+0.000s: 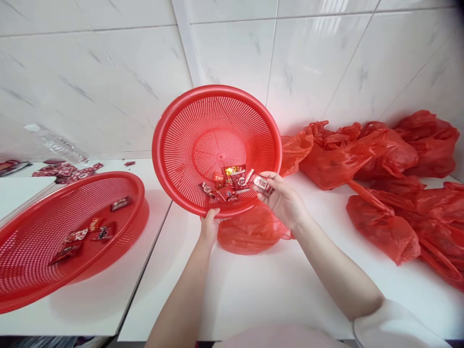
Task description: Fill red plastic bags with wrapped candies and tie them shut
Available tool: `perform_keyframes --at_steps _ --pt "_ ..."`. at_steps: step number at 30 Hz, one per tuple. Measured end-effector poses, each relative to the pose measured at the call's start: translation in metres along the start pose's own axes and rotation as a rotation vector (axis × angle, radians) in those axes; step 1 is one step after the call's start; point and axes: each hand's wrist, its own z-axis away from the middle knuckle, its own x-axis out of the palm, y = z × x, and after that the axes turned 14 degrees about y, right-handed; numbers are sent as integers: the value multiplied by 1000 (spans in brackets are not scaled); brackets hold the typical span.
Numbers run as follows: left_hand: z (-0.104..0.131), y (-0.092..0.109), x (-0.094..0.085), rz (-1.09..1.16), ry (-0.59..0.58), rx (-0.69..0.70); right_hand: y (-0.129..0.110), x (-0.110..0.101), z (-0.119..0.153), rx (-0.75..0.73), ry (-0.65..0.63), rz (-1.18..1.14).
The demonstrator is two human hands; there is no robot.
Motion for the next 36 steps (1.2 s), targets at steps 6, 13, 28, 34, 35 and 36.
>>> perform_keyframes --at_steps 6,13,28,34,35,36 --pt "3 -2 2 -1 33 58 4 -1 2 -74 9 134" --pt "-1 -6 1 -24 21 44 4 0 7 -280 -55 256" --pt "4 -2 5 93 85 255 -3 -27 1 -432 -460 1325" --pt "3 -10 3 78 106 221 -10 -19 3 -644 -235 1528" --pt "3 -13 2 64 112 217 -10 -17 4 -701 -244 1477" --pt "3 -17 0 48 114 216 -8 -15 3 -763 -253 1439"
